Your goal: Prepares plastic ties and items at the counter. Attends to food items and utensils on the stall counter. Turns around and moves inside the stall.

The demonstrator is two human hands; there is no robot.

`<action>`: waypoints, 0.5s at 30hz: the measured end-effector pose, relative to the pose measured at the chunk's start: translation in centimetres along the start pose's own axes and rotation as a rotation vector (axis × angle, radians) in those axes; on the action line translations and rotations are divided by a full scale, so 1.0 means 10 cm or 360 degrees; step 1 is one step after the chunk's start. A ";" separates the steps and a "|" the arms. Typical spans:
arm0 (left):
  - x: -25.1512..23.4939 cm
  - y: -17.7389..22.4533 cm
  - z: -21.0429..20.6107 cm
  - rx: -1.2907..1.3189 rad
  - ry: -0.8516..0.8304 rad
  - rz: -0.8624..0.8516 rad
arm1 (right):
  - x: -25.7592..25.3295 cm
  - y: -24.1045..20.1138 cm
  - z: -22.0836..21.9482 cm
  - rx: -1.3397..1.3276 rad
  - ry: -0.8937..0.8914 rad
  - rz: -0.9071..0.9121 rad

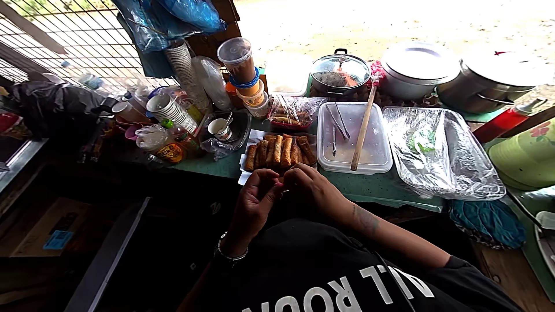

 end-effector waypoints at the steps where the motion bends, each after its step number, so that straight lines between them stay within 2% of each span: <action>1: -0.01 0.01 0.00 -0.0053 -0.0025 -0.0007 | -0.01 0.01 0.00 -0.0012 -0.0087 -0.0023; 4: -0.02 0.05 0.01 -0.0282 -0.0109 -0.0146 | -0.03 0.04 -0.03 -0.0145 -0.0284 -0.0132; 6: -0.01 0.08 0.00 -0.0522 -0.0139 -0.0420 | -0.03 0.08 -0.05 -0.0335 -0.0344 -0.0270; 8: 0.03 0.12 -0.02 -0.0779 -0.0144 -0.0790 | -0.01 0.15 -0.09 -0.0719 -0.0464 -0.0535; 10: 0.09 0.15 -0.02 -0.0976 -0.0141 -0.1149 | 0.02 0.19 -0.14 -0.1220 -0.0646 -0.0941; 12: 0.12 0.14 -0.01 -0.1028 -0.0134 -0.1396 | 0.07 0.18 -0.19 -0.1600 -0.0791 -0.1300; 13: 0.12 0.13 0.00 -0.1003 -0.0109 -0.1382 | 0.07 0.17 -0.19 -0.1595 -0.0778 -0.1291; 14: 0.11 0.11 0.02 -0.0918 -0.0065 -0.1237 | 0.05 0.17 -0.18 -0.1431 -0.0675 -0.1123; 15: 0.08 0.07 0.03 -0.0767 -0.0028 -0.0973 | 0.02 0.16 -0.15 -0.1111 -0.0487 -0.0818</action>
Point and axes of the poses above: each hand's wrist, its own x-axis away from the middle knuckle, its own z-axis out of the back of the hand, y = z × x, the point moved 5 cm from there along -x, towards the middle knuckle, and after that the axes turned 11 degrees about y, right-handed, at the moved point
